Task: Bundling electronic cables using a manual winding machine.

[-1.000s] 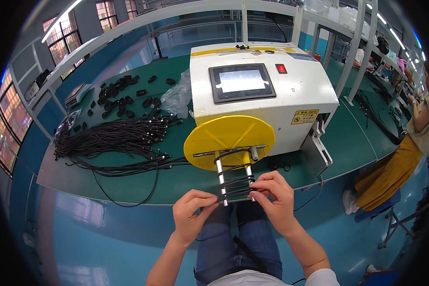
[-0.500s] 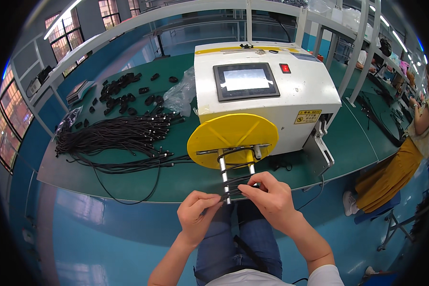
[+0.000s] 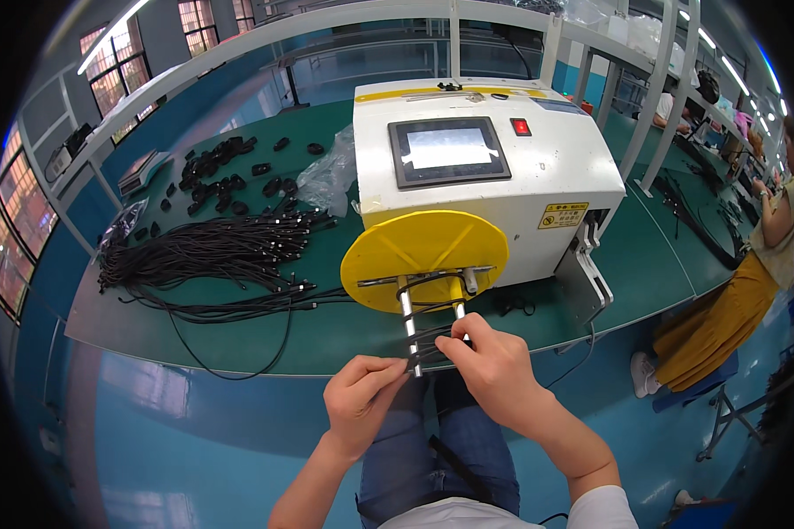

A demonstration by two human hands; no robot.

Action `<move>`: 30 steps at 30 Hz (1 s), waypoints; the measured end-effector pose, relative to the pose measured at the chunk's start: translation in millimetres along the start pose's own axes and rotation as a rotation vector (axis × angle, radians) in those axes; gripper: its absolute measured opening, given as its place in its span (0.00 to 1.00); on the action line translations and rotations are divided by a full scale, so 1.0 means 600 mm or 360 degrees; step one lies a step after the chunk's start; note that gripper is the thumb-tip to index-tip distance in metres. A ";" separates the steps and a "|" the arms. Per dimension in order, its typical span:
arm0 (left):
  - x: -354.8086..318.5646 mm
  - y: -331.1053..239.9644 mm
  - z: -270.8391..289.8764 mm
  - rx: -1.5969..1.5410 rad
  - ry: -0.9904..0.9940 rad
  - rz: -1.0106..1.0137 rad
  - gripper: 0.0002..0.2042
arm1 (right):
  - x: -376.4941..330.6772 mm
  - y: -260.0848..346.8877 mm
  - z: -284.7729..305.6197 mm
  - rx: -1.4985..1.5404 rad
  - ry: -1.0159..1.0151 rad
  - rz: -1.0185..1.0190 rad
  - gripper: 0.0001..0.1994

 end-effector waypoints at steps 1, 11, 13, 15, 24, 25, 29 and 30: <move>0.001 -0.009 0.010 -0.0004 0.0001 0.0000 0.13 | 0.003 0.003 -0.004 -0.0060 0.0043 -0.0014 0.14; 0.076 -0.081 -0.105 0.1222 0.0804 -0.0238 0.50 | 0.002 -0.019 -0.006 0.0061 -0.0023 -0.0072 0.12; 0.086 -0.071 -0.109 0.1227 0.0603 -0.0288 0.39 | -0.005 -0.028 -0.005 0.0143 -0.0116 -0.0084 0.10; 0.088 -0.067 -0.109 0.1238 0.0500 -0.0309 0.33 | -0.007 -0.026 0.005 0.0193 -0.0167 -0.0081 0.09; 0.079 -0.052 -0.133 0.1393 0.0497 -0.0196 0.29 | -0.062 -0.165 0.028 0.0806 -0.0458 -0.0802 0.09; 0.080 -0.051 -0.130 0.1448 0.0462 -0.0158 0.28 | -0.060 -0.170 0.017 0.0822 -0.0436 -0.0811 0.10; 0.086 -0.057 -0.129 0.1472 0.0457 -0.0093 0.28 | -0.064 -0.185 0.009 0.0874 -0.0649 -0.0852 0.12; 0.087 -0.057 -0.130 0.1456 0.0470 -0.0079 0.28 | -0.069 -0.190 0.011 0.0890 -0.0764 -0.0865 0.13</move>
Point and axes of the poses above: each hand's wrist, its own x-axis towards the middle knuckle, its own z-axis out of the back of the hand, y = z × x, the point moved 10 cm from there along x, towards the middle knuckle, and after that the axes turned 9 degrees about x, right-handed, at the moved point
